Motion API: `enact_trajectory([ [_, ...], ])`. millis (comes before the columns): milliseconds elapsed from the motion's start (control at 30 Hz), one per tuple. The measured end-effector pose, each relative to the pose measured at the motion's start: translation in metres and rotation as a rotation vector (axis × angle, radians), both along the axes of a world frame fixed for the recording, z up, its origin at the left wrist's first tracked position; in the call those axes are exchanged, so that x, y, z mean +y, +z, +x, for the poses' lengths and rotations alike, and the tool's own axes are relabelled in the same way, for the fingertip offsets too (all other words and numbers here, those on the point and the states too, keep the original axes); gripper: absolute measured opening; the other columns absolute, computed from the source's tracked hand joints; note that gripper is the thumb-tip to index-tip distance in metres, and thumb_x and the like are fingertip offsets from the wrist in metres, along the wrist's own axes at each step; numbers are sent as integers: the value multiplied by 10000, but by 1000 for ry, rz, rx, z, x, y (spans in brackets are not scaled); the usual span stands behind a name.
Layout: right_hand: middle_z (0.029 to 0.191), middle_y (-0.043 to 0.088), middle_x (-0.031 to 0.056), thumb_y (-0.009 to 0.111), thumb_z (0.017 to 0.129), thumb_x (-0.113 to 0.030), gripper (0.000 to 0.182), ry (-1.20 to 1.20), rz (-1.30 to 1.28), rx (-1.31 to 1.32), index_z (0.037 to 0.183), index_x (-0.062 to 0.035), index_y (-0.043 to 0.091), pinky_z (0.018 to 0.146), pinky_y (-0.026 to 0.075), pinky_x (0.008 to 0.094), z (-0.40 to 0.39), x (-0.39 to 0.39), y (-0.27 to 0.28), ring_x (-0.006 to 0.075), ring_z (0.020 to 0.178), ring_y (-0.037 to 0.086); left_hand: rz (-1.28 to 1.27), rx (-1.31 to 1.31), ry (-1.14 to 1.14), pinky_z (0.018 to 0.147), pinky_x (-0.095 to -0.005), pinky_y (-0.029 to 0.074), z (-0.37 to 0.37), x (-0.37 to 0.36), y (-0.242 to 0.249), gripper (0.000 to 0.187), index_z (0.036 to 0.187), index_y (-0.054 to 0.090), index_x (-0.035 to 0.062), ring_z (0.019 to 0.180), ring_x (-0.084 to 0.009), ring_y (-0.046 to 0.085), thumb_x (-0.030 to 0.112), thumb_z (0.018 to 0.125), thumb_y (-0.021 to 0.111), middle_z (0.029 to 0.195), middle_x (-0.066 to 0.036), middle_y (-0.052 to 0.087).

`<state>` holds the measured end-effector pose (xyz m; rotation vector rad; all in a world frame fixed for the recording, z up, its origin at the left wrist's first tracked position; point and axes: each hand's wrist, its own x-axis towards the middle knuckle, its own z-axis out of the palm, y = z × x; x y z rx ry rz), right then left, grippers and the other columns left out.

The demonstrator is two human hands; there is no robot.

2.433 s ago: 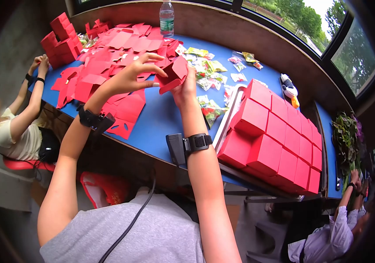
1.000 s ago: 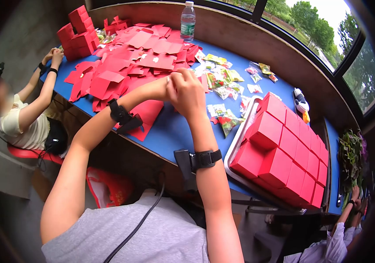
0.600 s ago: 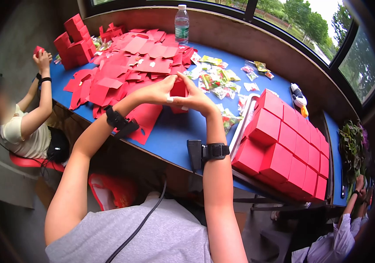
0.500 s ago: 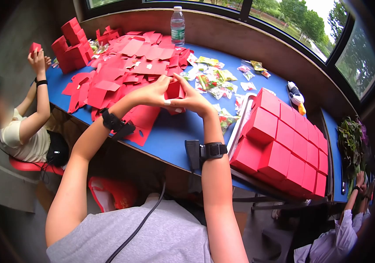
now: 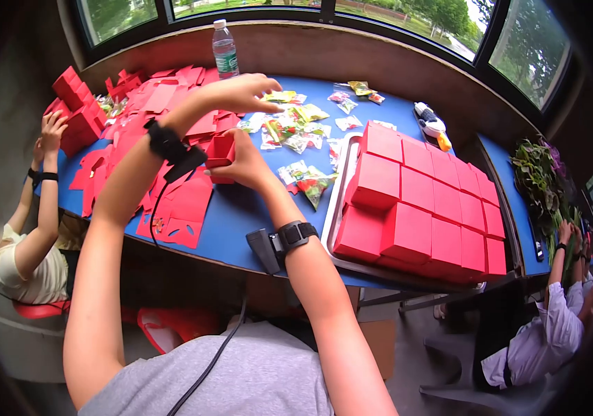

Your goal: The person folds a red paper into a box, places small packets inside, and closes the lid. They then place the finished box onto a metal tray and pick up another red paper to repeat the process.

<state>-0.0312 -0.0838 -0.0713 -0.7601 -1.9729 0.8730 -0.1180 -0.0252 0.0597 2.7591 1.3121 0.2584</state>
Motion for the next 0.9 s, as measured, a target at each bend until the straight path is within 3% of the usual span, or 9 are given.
enact_trajectory([
  [200, 1093, 515, 148, 844, 517, -279, 756, 43, -122, 173, 1114, -35, 450, 925, 406, 355, -1, 3, -8, 279, 1068, 511, -146, 434, 23, 855, -387, 450, 58, 57, -55, 917, 1296, 332, -61, 1018, -354, 560, 375, 611, 760, 1110, -254, 560],
  [400, 1121, 542, 137, 842, 534, -234, 777, 16, 33, 142, 1156, -24, 426, 894, 428, 342, -5, 4, -6, 237, 1027, 547, -561, 128, 202, 665, -347, 535, 47, 34, -47, 775, 1215, 393, 53, 883, -265, 611, 208, 580, 808, 987, -186, 583],
  [467, 1105, 536, 154, 835, 518, -247, 811, -5, 3, 46, 1173, -31, 408, 921, 407, 358, -3, 4, -6, 281, 1035, 535, -694, 46, 163, 642, -327, 542, 36, 43, -58, 707, 1191, 418, 86, 836, -223, 610, 126, 596, 798, 981, -142, 569],
  [533, 1090, 521, 174, 829, 508, -259, 826, -16, 13, 55, 1171, -32, 392, 942, 387, 373, -4, 5, -8, 319, 1037, 518, -574, -24, 51, 582, -300, 535, 24, 38, -61, 620, 1128, 466, 40, 751, -195, 626, 116, 604, 788, 920, -115, 597],
  [600, 1093, 507, 190, 826, 508, -263, 806, -53, 53, 30, 1148, -26, 397, 936, 390, 384, -5, 3, -8, 327, 1049, 506, -447, -51, -21, 535, -284, 516, 11, 25, -52, 341, 770, 452, 38, 641, -137, 617, 152, 661, 754, 673, -63, 569],
  [667, 1113, 491, 201, 827, 509, -242, 801, -40, 42, 63, 1146, -15, 398, 927, 400, 378, -5, 2, -8, 326, 1059, 502, -307, -193, -88, 510, -286, 509, -10, 22, -48, 340, 700, 401, 46, 614, -126, 614, 157, 697, 722, 669, -62, 556],
  [733, 1115, 490, 196, 833, 507, -223, 798, -27, -22, 52, 1148, -22, 403, 917, 409, 367, -4, 2, -8, 316, 1065, 498, -58, -393, -109, 459, -276, 488, -41, 17, -33, 312, 768, 395, 53, 567, -118, 604, 132, 723, 693, 675, -61, 564],
  [800, 1115, 494, 186, 842, 503, -217, 803, -30, -17, 61, 1152, -30, 407, 913, 413, 356, -3, 0, -8, 306, 1063, 500, -89, -677, 195, 441, -226, 439, -53, -32, -1, 328, 998, 432, 60, 520, -81, 543, 121, 768, 656, 735, -29, 573],
  [900, 1104, 509, 170, 845, 512, -228, 781, -53, 24, 54, 1138, -34, 419, 914, 413, 354, -6, 3, -10, 294, 1050, 511, -187, -680, 260, 421, -208, 433, -75, -68, -5, 462, 1156, 364, 62, 504, -73, 541, 125, 796, 647, 756, -42, 596],
])
